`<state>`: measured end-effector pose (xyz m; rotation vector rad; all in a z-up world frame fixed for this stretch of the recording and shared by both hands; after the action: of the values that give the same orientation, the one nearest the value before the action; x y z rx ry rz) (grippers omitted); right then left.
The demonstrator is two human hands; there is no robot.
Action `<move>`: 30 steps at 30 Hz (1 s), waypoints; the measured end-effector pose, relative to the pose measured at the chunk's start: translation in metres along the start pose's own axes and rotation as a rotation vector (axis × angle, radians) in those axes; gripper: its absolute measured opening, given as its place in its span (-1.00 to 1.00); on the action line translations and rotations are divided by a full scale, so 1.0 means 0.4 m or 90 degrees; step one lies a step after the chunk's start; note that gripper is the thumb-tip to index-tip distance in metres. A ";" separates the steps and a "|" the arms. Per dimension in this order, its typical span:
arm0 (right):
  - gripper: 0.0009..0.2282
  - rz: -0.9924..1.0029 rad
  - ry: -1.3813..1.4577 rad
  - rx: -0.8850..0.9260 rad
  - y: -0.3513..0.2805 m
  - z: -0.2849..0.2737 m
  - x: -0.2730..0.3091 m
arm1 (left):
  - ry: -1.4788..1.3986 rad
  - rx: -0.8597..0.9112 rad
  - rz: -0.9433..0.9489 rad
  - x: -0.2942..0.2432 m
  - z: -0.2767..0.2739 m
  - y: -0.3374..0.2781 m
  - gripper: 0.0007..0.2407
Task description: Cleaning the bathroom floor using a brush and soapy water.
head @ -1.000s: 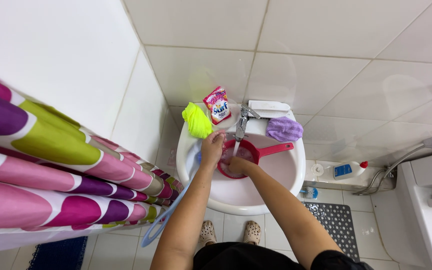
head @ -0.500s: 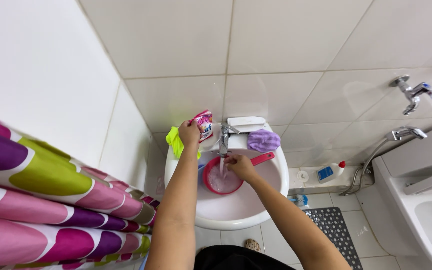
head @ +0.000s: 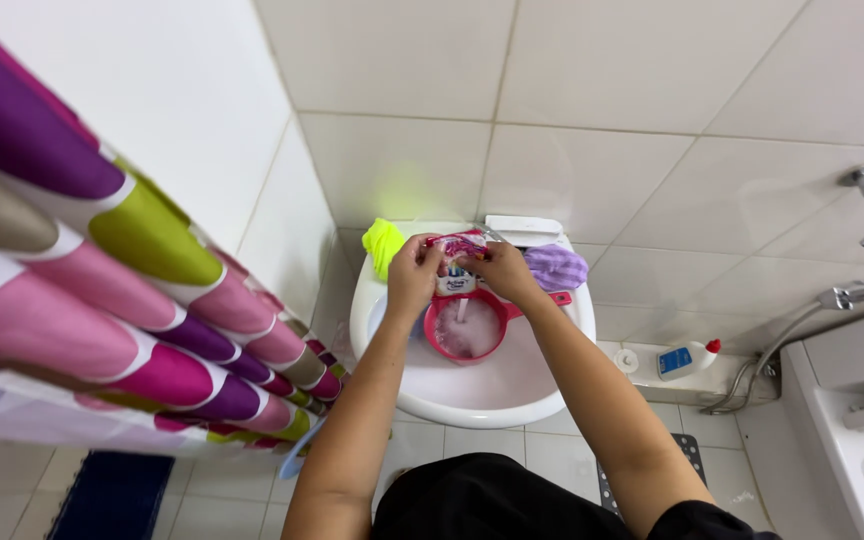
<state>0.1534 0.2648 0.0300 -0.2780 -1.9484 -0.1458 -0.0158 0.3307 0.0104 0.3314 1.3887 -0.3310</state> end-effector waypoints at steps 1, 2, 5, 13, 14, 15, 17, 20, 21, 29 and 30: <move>-0.71 -0.002 -0.001 0.012 -0.008 0.010 -0.007 | 0.000 -0.012 -0.001 0.009 0.003 -0.046 -0.85; -0.74 0.034 0.027 0.005 -0.016 0.016 -0.019 | 0.070 -0.113 0.020 0.013 -0.004 -0.093 -0.79; -0.79 0.096 0.152 -0.013 -0.014 0.049 -0.112 | 0.151 -0.278 0.014 0.101 -0.013 -0.171 -0.60; -0.86 0.177 0.505 0.083 -0.067 0.119 -0.233 | -0.273 -0.099 -0.193 0.200 0.048 -0.205 -0.73; -0.83 0.191 0.534 0.095 -0.072 0.117 -0.244 | -0.236 -0.105 -0.154 0.169 0.040 -0.210 -0.74; -0.80 0.206 0.563 0.107 -0.076 0.116 -0.253 | -0.200 -0.111 -0.115 0.136 0.030 -0.214 -0.75; -0.77 0.231 0.560 0.099 -0.081 0.098 -0.292 | -0.052 -0.148 -0.051 0.062 0.010 -0.238 -0.77; -0.72 0.280 0.567 0.074 -0.089 0.075 -0.347 | 0.142 -0.190 0.031 -0.021 -0.015 -0.257 -0.78; -0.71 0.304 0.576 0.059 -0.092 0.068 -0.365 | 0.189 -0.199 0.046 -0.041 -0.022 -0.262 -0.78; -0.65 0.321 0.532 -0.002 -0.084 0.050 -0.479 | 0.384 -0.148 0.100 -0.091 -0.001 -0.278 -0.78; -0.63 0.317 0.518 -0.002 -0.083 0.050 -0.480 | 0.382 -0.145 0.146 -0.103 0.004 -0.281 -0.76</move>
<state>0.1970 0.2134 -0.1539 -0.5914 -1.0361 0.0644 -0.0672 0.2293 0.0475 0.4155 1.9331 0.1339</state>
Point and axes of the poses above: each hand's wrist, its own y-axis towards the middle knuckle, its own z-axis out of the palm, x = y × z, the point moved 4 cm from there along y, towards the middle knuckle, and after that the axes turned 5 degrees about -z, right-handed, at the moved point
